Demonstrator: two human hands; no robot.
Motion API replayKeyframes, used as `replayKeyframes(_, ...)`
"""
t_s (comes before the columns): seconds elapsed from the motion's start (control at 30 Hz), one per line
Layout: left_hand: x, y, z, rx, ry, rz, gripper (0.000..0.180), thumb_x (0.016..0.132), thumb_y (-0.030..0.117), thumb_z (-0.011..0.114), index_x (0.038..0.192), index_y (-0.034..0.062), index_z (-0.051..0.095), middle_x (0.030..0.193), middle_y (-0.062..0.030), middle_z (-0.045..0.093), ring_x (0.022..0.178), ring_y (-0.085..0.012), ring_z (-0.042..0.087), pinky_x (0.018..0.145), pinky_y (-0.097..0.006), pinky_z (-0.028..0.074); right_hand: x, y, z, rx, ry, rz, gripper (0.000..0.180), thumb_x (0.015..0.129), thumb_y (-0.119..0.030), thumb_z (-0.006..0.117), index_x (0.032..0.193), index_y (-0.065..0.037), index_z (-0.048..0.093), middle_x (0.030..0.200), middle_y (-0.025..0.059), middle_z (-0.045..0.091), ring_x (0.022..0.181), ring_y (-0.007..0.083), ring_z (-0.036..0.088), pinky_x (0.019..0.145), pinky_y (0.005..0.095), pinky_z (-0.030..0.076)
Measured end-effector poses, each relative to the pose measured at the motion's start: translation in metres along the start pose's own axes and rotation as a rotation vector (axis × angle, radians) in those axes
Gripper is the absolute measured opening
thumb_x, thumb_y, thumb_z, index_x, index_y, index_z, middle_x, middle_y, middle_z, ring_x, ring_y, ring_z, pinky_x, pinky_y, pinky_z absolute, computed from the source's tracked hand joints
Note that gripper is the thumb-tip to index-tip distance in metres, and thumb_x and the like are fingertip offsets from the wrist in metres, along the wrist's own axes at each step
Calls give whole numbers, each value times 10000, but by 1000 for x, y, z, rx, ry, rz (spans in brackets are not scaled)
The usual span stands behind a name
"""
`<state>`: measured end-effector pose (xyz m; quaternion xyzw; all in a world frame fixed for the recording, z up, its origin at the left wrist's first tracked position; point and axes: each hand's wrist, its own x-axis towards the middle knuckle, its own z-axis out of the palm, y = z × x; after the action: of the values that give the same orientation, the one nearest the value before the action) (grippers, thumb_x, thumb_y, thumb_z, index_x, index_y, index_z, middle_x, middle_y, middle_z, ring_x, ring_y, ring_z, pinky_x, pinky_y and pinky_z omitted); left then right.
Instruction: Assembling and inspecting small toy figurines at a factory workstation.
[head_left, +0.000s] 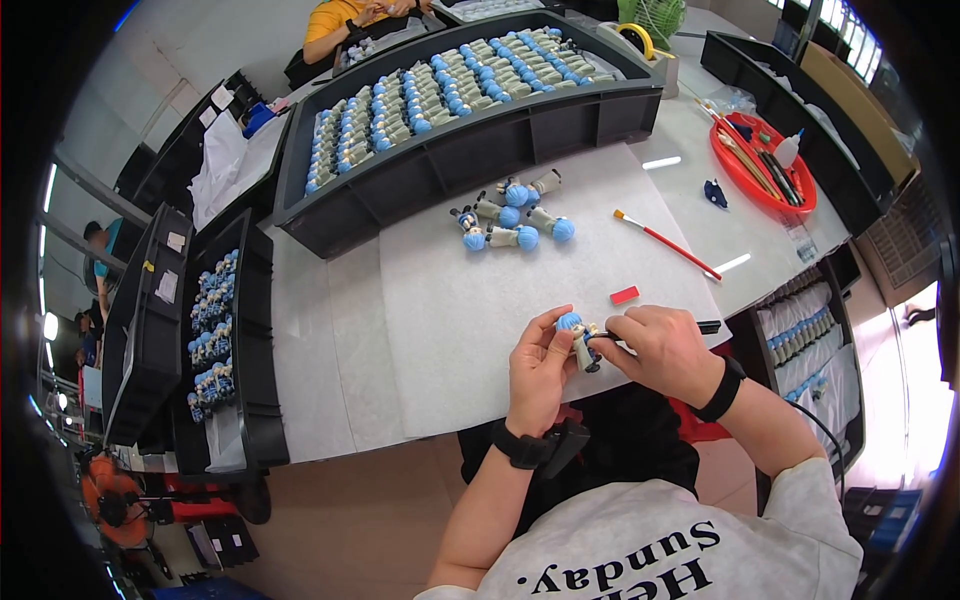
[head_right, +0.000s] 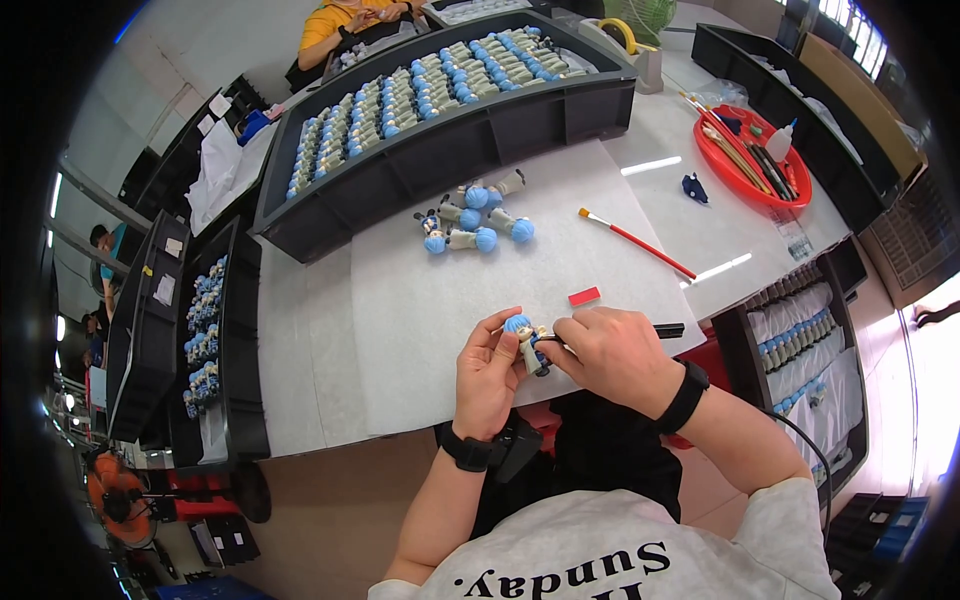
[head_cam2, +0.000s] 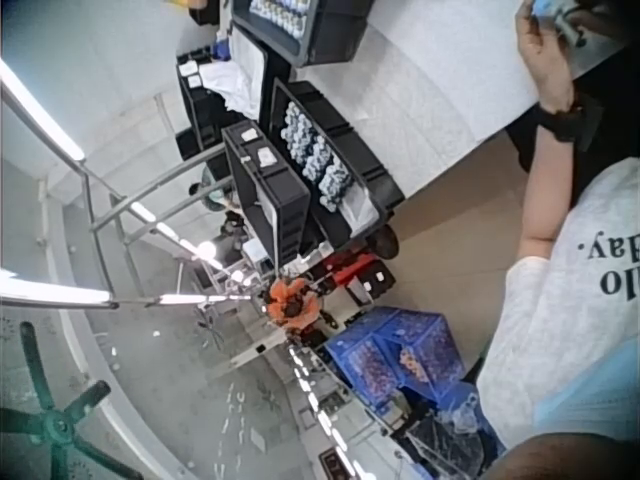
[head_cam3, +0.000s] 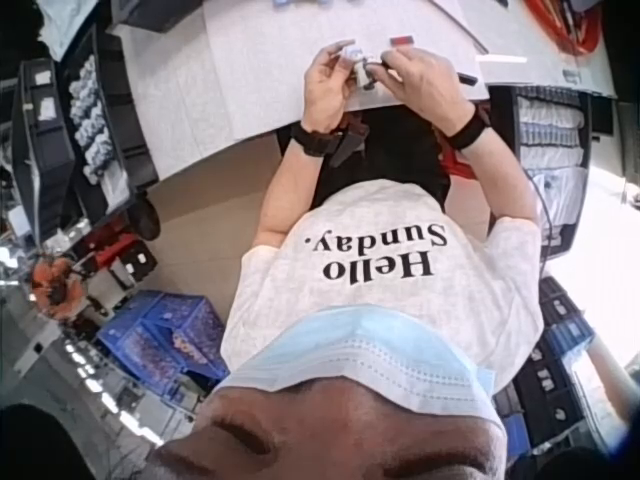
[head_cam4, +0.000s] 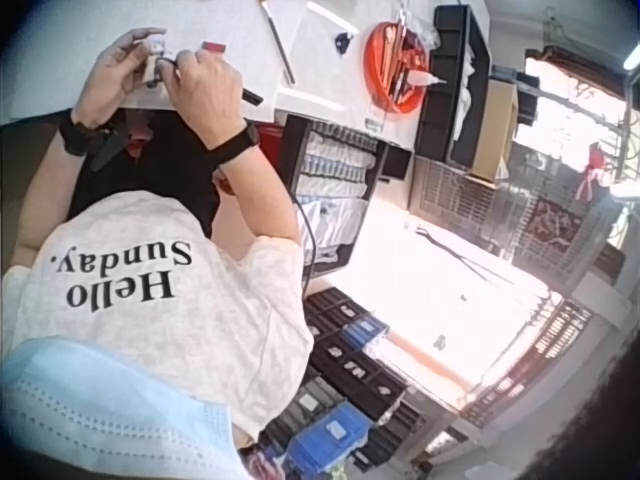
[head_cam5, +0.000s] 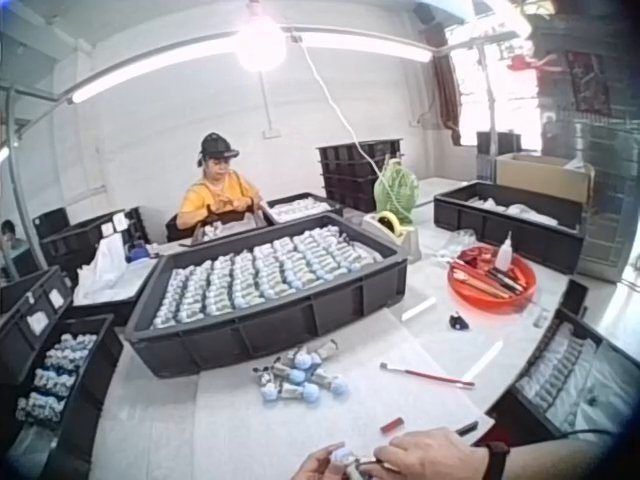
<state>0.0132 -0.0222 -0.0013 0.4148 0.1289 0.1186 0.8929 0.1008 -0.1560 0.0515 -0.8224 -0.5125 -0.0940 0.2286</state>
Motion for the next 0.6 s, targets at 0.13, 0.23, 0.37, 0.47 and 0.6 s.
replayKeyframes(0.13, 0, 0, 1, 4, -1, 2, 270, 904, 101, 466, 1164, 29, 468, 973, -45, 542, 868, -111, 554, 751, -260, 498, -1, 1, 1, 20, -3, 23, 226, 751, -239, 652, 681, -54, 542, 569, 66, 514, 501, 230, 527, 435, 327, 401)
replayKeyframes(0.23, 0, 0, 1, 6, 6, 6, 269, 903, 100, 469, 1163, 30, 470, 971, -46, 544, 866, -112, 555, 750, -262, 499, -1, 1, 1, 23, -10, 33, 228, 753, -237, 651, 677, -55, 538, 568, 66, 511, 499, 231, 525, 433, 328, 400)
replayKeyframes(0.37, 0, 0, 0, -6, 8, 6, 270, 902, 101, 470, 1163, 31, 471, 968, -45, 545, 861, -112, 556, 747, -261, 500, -1, 1, 1, 1, 8, -3, 231, 751, -242, 652, 678, -55, 538, 563, 62, 506, 495, 228, 523, 431, 328, 398)
replayKeyframes(0.47, 0, 0, 0, -4, 8, 2, 268, 902, 101, 470, 1161, 31, 473, 964, -45, 546, 857, -111, 556, 745, -260, 500, 0, 1, 1, -8, 4, -15, 231, 751, -243, 653, 680, -55, 538, 563, 61, 506, 496, 227, 524, 431, 328, 398)
replayKeyframes(0.6, 0, 0, 0, 1, 5, 7, 265, 902, 99, 469, 1158, 30, 476, 961, -45, 548, 854, -109, 556, 743, -258, 501, 1, 0, 0, 2, -11, 1, 228, 753, -242, 651, 684, -56, 540, 566, 64, 510, 501, 229, 529, 433, 330, 400)
